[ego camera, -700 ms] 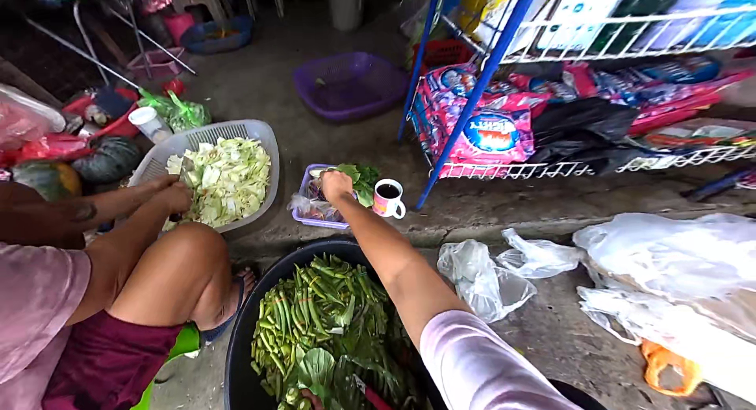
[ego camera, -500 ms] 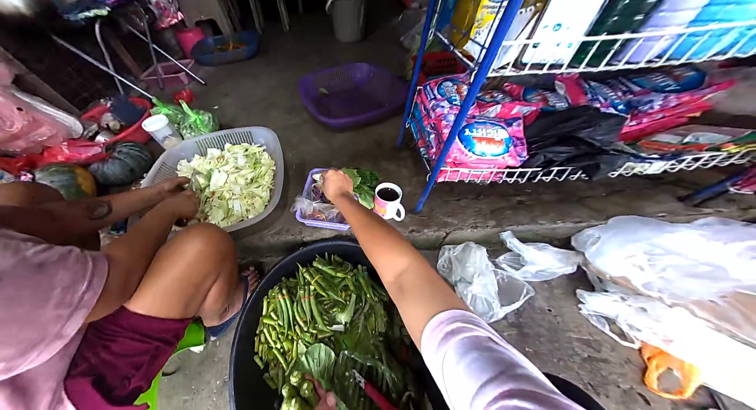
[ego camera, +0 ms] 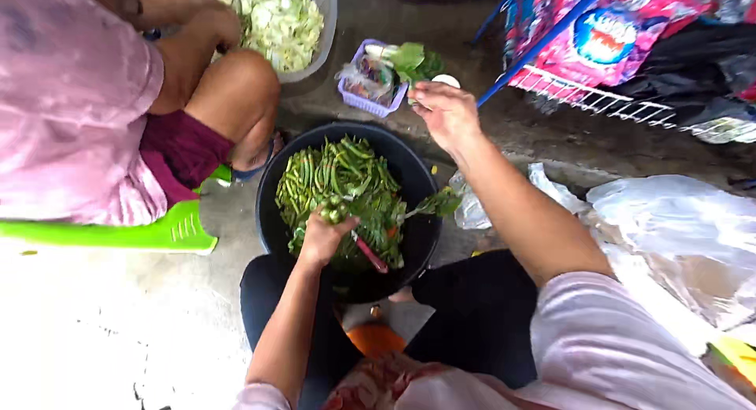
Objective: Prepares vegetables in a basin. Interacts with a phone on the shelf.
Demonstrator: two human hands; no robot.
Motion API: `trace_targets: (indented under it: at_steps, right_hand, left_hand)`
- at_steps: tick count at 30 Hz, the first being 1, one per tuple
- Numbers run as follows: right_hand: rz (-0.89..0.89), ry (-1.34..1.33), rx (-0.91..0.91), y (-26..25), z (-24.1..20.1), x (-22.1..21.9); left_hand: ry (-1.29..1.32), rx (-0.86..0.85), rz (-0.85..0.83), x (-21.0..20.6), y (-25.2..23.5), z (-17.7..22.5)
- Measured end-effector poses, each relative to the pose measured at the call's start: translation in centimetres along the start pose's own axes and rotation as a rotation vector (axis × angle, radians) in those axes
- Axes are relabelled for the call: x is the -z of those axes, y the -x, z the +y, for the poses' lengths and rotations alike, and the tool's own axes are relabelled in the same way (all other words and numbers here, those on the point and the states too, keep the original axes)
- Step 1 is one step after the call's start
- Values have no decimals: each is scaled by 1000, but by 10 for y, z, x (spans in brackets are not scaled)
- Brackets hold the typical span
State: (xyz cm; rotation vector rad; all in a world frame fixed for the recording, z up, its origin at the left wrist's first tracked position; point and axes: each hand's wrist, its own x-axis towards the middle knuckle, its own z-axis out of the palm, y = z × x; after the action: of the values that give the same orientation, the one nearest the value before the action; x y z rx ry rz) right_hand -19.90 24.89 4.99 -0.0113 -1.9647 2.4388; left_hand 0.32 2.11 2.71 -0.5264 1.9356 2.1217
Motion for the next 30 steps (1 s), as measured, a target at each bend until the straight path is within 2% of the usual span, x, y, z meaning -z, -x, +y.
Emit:
trace_targets:
  at_steps: [2, 4, 6, 8, 10, 12, 14, 16, 22, 30]
  right_hand:
    - [-61, 35, -37, 43, -5, 9]
    - [-141, -32, -181, 86, -12, 13]
    - [-282, -102, -313, 127, -16, 10]
    - [-430, -106, -344, 156, -14, 5]
    - [-508, 116, -192, 173, -6, -4]
    - [-534, 491, 25, 182, -2, -14]
    - [-559, 638, 73, 181, 2, -19]
    - [-558, 638, 28, 180, 6, -22]
    - [-391, 499, -85, 188, 21, -35]
    - [-309, 434, -61, 185, 26, -37]
  left_hand:
    - [12, 1, -17, 2, 3, -7]
    - [-12, -3, -38, 3, 7, -13]
    - [-75, -33, -68, 1, 8, -16]
    - [-125, -67, -98, -3, 7, -18]
    - [-109, -77, -129, -8, 8, -19]
    - [-74, -63, -173, -11, 10, -20]
    - [-21, -47, -197, -15, 10, -20]
    - [35, -45, -179, -20, 9, -25]
    - [72, -72, -121, -33, 4, -36]
    - [120, -58, -122, -36, 1, -38]
